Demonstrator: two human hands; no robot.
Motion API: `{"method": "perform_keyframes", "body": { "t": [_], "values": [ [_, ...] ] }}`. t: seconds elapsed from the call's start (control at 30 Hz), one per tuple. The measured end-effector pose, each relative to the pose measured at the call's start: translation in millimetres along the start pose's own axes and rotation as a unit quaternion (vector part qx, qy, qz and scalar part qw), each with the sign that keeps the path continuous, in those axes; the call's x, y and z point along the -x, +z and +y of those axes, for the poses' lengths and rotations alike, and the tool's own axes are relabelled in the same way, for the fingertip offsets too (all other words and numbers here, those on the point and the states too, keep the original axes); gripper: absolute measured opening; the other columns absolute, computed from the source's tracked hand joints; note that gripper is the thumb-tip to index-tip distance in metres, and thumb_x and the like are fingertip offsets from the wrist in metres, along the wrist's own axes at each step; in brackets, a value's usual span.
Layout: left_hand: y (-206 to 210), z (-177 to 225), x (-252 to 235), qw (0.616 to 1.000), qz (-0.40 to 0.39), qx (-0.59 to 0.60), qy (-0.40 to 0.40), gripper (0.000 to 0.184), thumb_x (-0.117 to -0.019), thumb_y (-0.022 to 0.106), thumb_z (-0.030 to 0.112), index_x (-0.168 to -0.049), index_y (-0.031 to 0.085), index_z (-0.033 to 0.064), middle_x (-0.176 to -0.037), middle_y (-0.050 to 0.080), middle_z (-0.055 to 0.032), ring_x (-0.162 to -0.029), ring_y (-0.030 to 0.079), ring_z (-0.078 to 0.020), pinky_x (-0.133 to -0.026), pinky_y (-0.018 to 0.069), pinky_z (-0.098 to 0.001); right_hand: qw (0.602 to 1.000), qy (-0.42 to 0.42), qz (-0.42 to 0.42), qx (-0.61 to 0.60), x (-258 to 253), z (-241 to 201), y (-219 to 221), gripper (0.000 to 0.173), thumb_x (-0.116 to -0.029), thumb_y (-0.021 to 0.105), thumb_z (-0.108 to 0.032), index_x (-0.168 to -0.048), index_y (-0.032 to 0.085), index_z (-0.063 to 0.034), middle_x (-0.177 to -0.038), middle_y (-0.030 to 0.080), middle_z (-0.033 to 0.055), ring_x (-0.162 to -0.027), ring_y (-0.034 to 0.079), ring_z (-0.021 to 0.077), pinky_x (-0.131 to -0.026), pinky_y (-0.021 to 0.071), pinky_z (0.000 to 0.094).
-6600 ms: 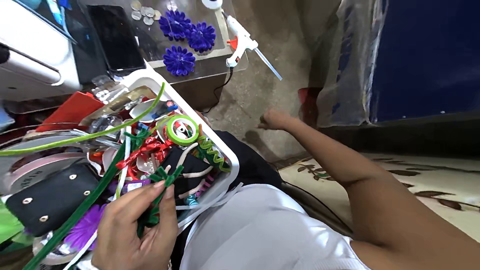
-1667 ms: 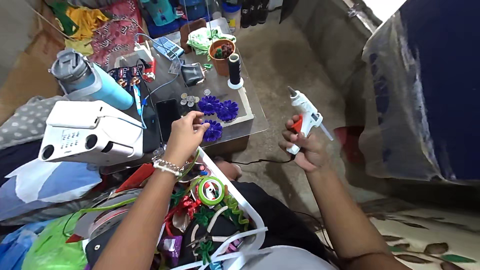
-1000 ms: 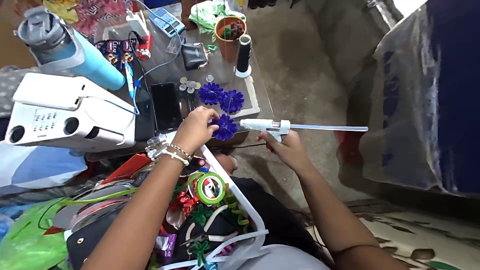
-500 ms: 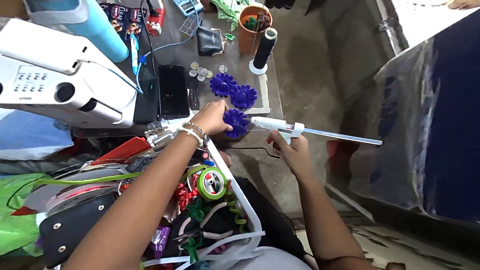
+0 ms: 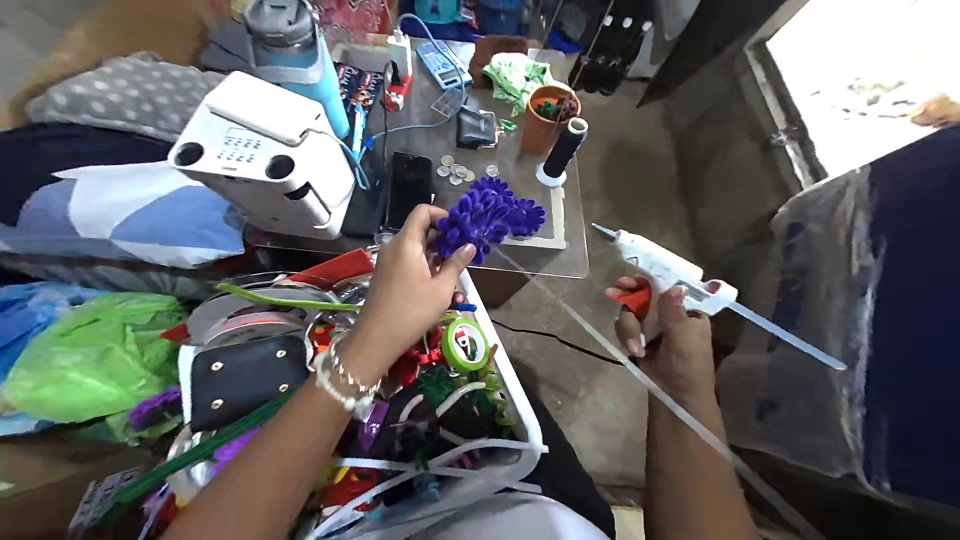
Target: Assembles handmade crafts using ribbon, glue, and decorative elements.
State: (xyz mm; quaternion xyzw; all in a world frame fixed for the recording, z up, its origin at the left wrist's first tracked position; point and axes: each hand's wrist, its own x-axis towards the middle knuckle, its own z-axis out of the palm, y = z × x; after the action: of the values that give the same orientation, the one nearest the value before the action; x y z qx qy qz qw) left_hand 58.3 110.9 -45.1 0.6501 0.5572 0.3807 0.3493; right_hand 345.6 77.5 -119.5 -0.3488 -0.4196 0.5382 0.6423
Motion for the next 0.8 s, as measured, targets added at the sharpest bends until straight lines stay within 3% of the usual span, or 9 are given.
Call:
{"method": "perform_keyframes", "body": {
  "t": [0.13, 0.27, 0.47, 0.63, 0.8],
  "values": [
    [-7, -3, 60, 0.992, 0.087, -0.033, 0.089, 0.032, -0.0918, 0.074, 0.016, -0.12, 0.061, 0.0075, -0.101, 0.072, 0.0011, -0.089, 0.071, -0.002, -0.079, 0.0616, -0.023, 0.992, 0.004, -0.126, -0.011, 12, -1, 26, 0.032, -0.1011, 0.06, -0.042, -0.113, 0.07, -0.0146, -0.102, 0.078, 0.0001, -0.053, 0.062, -0.0008, -0.044, 0.0499, 0.0137],
    [-11, -5, 107, 0.985, 0.151, -0.017, 0.086, 0.03, -0.0935, 0.071, 0.021, -0.116, 0.063, 0.0039, -0.1, 0.075, 0.0015, -0.091, 0.071, 0.0001, -0.081, 0.0615, -0.0198, 0.974, -0.008, -0.225, -0.006, 27, 2, 53, 0.031, -0.1008, 0.06, -0.044, -0.116, 0.074, -0.0217, -0.103, 0.078, -0.0065, -0.064, 0.068, -0.0029, -0.052, 0.0546, 0.0126],
    [-11, -8, 137, 0.973, 0.214, 0.055, 0.062, 0.031, -0.0938, 0.07, 0.018, -0.118, 0.06, 0.001, -0.098, 0.076, 0.0024, -0.088, 0.073, -0.0013, -0.074, 0.0625, -0.0188, 0.956, -0.096, -0.258, 0.105, 31, 1, 80, 0.024, -0.0971, 0.068, -0.044, -0.109, 0.074, -0.0241, -0.096, 0.074, -0.0127, -0.084, 0.07, -0.0002, -0.075, 0.0603, 0.0184],
    [-7, -11, 145, 0.966, 0.238, 0.071, 0.066, 0.029, -0.092, 0.071, 0.015, -0.115, 0.061, 0.0002, -0.097, 0.076, 0.0027, -0.088, 0.072, -0.0001, -0.074, 0.0623, -0.0173, 0.954, -0.105, -0.253, 0.118, 32, 3, 85, 0.024, -0.0969, 0.068, -0.046, -0.109, 0.076, -0.0262, -0.095, 0.073, -0.013, -0.085, 0.068, -0.0012, -0.078, 0.0568, 0.0172],
    [-8, -12, 147, 0.965, 0.241, 0.051, 0.086, 0.03, -0.0956, 0.069, 0.019, -0.116, 0.061, -0.0011, -0.098, 0.075, 0.0006, -0.089, 0.071, 0.0007, -0.075, 0.0617, -0.0168, 0.945, -0.121, -0.26, 0.156, 30, 5, 86, 0.026, -0.0958, 0.068, -0.05, -0.096, 0.075, -0.0246, -0.088, 0.067, -0.0126, -0.087, 0.062, -0.0019, -0.08, 0.0491, 0.0161]
  ]
}}
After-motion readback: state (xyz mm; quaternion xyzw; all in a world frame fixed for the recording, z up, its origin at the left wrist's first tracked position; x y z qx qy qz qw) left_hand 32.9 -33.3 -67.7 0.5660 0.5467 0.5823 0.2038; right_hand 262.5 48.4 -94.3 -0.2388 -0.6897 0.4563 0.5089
